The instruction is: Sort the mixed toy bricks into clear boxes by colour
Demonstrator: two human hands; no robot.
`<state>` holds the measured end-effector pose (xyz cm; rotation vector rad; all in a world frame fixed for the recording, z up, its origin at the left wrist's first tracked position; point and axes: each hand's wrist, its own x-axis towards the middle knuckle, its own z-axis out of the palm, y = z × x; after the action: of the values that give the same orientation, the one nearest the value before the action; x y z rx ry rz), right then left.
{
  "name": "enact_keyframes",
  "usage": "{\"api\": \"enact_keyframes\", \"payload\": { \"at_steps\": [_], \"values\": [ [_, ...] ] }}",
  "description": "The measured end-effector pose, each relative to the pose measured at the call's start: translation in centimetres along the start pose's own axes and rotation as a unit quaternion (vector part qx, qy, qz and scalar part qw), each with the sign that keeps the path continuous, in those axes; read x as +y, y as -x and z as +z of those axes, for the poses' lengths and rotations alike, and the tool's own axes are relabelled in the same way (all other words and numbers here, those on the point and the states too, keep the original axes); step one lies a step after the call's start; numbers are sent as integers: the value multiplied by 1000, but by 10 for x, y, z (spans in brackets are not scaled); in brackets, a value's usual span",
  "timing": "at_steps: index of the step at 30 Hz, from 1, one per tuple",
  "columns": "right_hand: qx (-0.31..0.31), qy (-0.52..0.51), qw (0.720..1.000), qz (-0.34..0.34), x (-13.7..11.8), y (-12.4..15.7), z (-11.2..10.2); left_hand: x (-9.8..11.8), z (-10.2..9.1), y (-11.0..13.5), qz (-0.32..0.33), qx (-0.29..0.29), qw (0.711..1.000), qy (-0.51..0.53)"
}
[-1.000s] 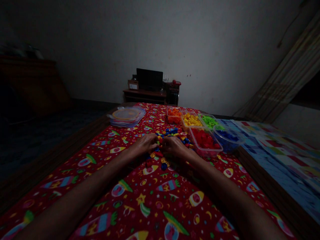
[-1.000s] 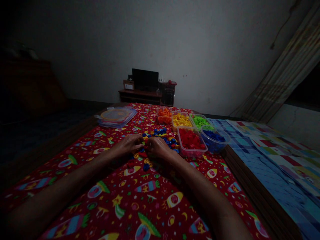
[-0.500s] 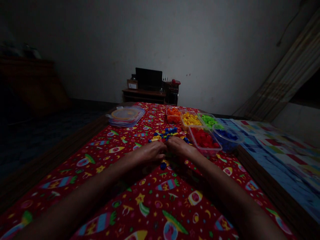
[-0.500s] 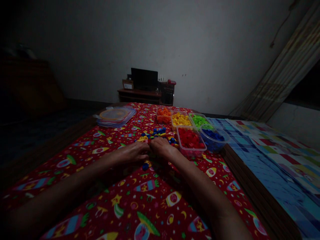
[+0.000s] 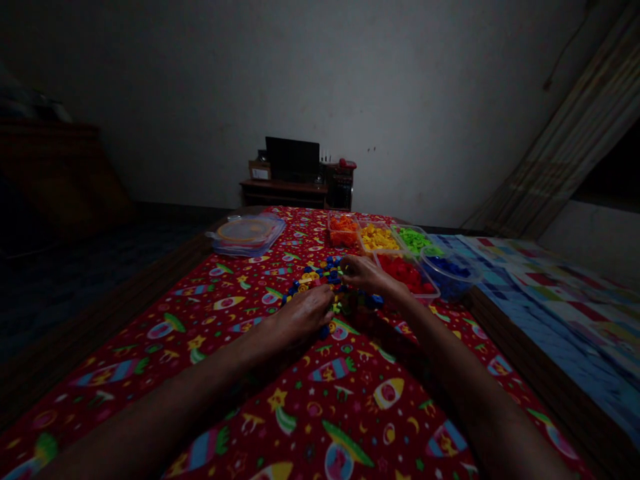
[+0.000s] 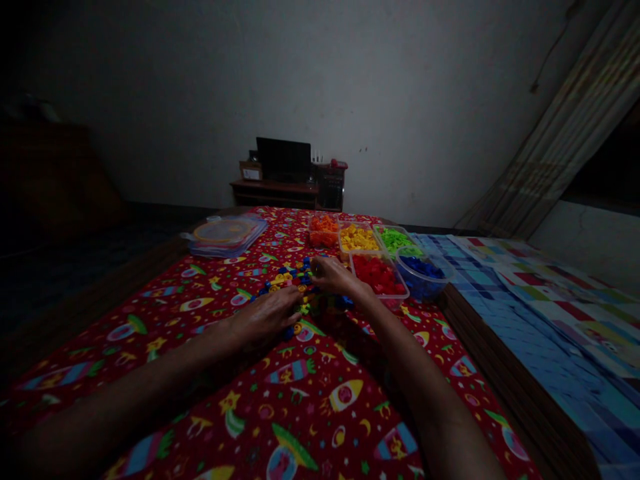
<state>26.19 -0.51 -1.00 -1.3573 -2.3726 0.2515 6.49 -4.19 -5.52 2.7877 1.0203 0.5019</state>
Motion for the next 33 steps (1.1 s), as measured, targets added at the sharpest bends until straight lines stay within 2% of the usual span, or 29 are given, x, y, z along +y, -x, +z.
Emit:
{"api": "enact_keyframes", "payload": {
  "at_steps": [5,11,17,21,24,29,33],
  "values": [
    [0,-38,998,46,-2,-2,-2,2,1,-1,-27,3,1000,14],
    [-18,-51,997,56,0,-2,0,-1,1,-5,-3,2,998,59],
    [-13,-81,995,53,-6,0,-6,7,-1,-6,15,-15,997,73],
    [-21,-61,996,54,-10,0,-10,4,1,-4,5,7,997,77],
    [-53,-44,997,41,-11,1,-13,-8,0,-8,-29,29,997,65],
    [-158,-40,987,1,-12,2,-13,-29,-15,-18,-150,39,983,102],
    [-220,28,975,-3,-26,5,-8,-41,-24,-19,-176,43,975,129]
  ]
}}
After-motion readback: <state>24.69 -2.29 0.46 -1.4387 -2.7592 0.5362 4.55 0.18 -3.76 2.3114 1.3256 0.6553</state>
